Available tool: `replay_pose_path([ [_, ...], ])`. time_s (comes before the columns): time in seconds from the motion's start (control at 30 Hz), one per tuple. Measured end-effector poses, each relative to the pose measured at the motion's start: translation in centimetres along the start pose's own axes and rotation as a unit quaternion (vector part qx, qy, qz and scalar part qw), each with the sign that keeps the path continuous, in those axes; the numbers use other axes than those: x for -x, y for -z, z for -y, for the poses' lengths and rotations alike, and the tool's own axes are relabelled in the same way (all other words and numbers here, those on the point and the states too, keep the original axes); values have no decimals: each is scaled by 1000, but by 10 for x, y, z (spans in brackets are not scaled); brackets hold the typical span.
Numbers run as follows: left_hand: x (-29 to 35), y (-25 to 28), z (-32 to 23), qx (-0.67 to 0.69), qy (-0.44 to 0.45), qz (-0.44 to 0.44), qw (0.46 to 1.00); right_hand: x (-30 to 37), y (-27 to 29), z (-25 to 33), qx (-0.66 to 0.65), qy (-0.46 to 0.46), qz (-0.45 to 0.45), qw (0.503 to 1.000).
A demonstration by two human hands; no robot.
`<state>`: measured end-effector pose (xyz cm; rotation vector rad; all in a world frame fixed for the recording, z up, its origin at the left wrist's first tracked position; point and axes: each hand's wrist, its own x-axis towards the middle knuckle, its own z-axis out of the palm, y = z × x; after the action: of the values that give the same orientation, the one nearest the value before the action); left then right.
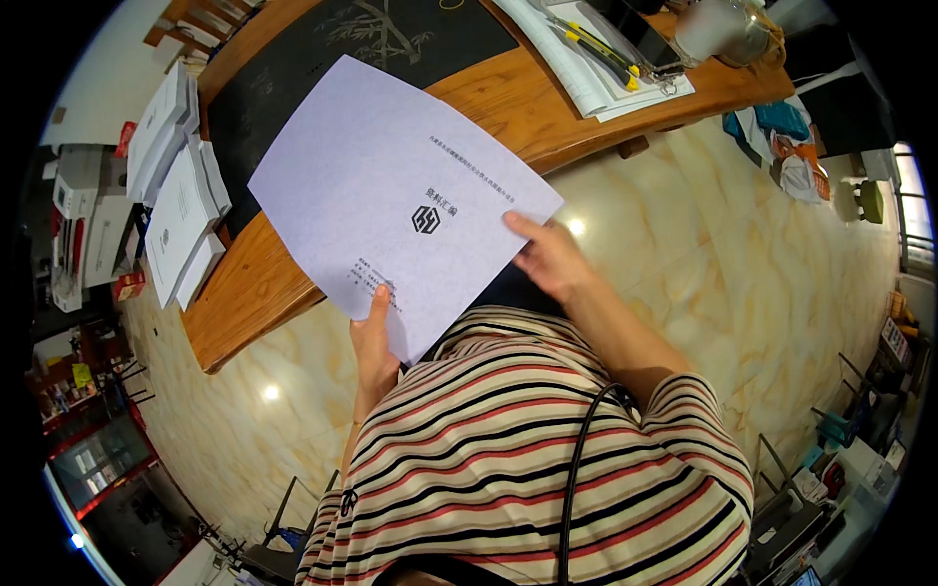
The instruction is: The person gathers printed sheets from a table, walks to a photocopier, places a sheet on the scanner, and operates the touchscreen to start copying. After the machine runs, the person retrieves the output and returns to the table to handle the copied pages.
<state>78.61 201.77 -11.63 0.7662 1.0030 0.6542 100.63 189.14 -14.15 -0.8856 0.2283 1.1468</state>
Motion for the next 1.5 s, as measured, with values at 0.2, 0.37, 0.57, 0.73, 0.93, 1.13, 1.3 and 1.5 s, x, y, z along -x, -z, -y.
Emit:
replay_pose_path([
  [0.2, 4, -1, 9, 2, -16, 4, 1000, 22, -47, -44, -73, -19, -30, 997],
  [0.37, 4, 10, 24, 27, 28, -7, 999, 23, -46, -47, 13, 112, -28, 993],
  [0.57, 10, 7, 7, 89, -9, 7, 996, 47, -106, 20, 260, 334, 33, 905],
  [0.73, -7, -19, -60, -201, -445, 13, 873, 88, -194, 82, 450, 406, 194, 771],
  [0.93, -30, -45, -127, 140, -521, 123, 833, 143, -266, 99, 608, 345, 313, 643],
  [1.13, -20, 5, -149, 8, -555, 81, 828, 96, -245, 114, 607, 336, 398, 600],
  [1.3, -18, 7, -166, -29, -484, 131, 865, 27, -226, 111, 525, 293, 346, 720],
  [1.5, -57, 9, -138, -76, -414, 141, 896, -50, -180, 78, 429, 380, 353, 740],
])
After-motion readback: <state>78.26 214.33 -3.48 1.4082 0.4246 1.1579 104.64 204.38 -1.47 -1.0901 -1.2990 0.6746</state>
